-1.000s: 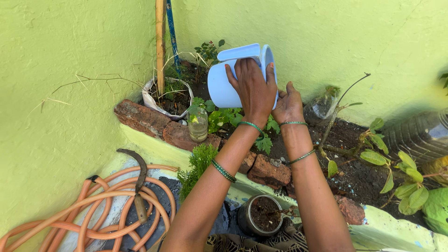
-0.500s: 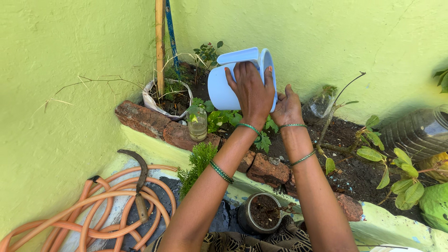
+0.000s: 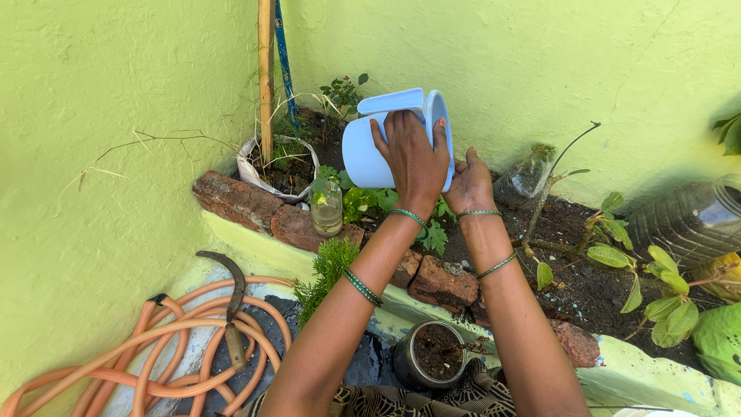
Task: The person waters plants by hand using a small blue mug to pour water onto the soil and leaves.
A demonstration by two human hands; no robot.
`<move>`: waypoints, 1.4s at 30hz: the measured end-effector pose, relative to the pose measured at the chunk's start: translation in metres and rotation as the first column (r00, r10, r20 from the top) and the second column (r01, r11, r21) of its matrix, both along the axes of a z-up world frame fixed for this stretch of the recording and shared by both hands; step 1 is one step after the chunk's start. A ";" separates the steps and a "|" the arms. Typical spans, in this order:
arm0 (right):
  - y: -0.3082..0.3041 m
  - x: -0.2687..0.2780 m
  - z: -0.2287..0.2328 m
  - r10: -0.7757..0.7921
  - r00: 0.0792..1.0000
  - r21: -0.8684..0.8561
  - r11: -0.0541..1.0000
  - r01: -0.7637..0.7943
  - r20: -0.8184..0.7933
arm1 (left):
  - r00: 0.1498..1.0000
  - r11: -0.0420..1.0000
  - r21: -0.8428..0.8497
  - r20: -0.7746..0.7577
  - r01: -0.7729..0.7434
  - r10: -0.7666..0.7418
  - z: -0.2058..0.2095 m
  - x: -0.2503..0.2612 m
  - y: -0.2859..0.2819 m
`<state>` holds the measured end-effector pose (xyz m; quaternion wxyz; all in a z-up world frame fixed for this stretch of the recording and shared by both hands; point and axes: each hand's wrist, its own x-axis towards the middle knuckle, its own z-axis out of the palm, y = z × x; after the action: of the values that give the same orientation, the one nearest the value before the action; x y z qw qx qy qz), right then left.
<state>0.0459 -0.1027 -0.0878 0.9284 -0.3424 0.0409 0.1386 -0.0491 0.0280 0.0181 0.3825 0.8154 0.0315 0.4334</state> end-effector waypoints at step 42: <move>0.001 0.016 -0.042 -0.045 0.995 -0.056 0.998 0.040 -0.094 | 0.998 0.999 0.002 0.049 -0.043 0.043 -0.038 0.002 -0.011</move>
<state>0.0624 -0.1014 -0.1298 0.9185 -0.3594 0.0961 0.1339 -0.0470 0.0172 -0.0204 0.3726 0.8042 0.0391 0.4614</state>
